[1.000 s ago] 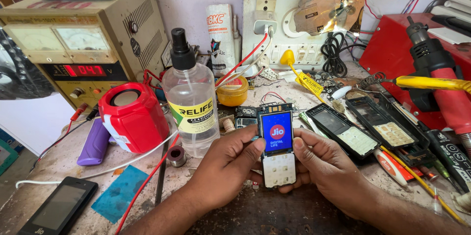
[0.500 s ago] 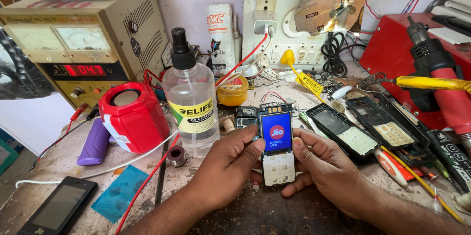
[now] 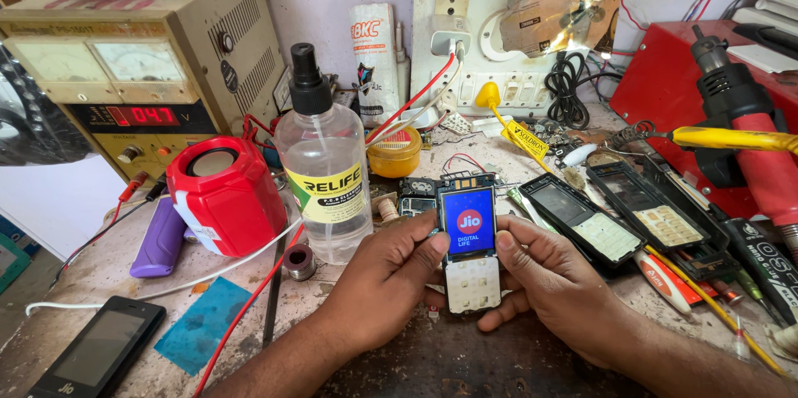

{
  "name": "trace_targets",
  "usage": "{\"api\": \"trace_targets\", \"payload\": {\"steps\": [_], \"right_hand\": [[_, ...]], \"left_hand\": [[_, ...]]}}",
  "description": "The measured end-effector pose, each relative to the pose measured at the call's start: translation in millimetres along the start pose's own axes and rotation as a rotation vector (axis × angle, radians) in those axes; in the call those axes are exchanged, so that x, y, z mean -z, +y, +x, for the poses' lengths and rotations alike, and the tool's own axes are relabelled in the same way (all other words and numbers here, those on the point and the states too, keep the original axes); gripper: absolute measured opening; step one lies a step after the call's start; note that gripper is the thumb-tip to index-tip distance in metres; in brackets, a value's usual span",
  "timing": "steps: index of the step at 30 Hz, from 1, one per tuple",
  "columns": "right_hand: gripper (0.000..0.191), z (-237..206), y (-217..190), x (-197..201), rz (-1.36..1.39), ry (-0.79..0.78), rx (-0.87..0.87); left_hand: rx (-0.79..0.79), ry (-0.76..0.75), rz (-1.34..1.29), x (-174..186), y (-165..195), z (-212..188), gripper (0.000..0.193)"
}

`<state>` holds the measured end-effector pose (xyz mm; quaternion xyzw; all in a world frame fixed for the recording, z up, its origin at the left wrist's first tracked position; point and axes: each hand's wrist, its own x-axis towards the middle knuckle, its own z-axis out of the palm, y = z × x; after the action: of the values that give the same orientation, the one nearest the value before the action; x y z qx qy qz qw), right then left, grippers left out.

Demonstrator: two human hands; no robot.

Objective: The person uses a soldering iron on a mobile phone motherboard, then connects a ribbon cable and assembles the phone with its casing. The person powers on the device and navigates the screen to confirm functionality.

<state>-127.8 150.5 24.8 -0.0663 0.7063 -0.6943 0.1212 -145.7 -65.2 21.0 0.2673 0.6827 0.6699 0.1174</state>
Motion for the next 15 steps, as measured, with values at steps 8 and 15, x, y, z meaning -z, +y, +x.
{"api": "trace_targets", "payload": {"steps": [8,15], "right_hand": [[0.045,-0.5,0.1,-1.5,-0.003,0.012,-0.007],[0.046,0.2,0.8,0.0,-0.004,0.019,-0.024]], "left_hand": [[0.004,0.011,0.022,-0.2,1.5,-1.2,0.034],[0.014,0.007,0.014,-0.1,3.2,-1.2,0.034]]}}
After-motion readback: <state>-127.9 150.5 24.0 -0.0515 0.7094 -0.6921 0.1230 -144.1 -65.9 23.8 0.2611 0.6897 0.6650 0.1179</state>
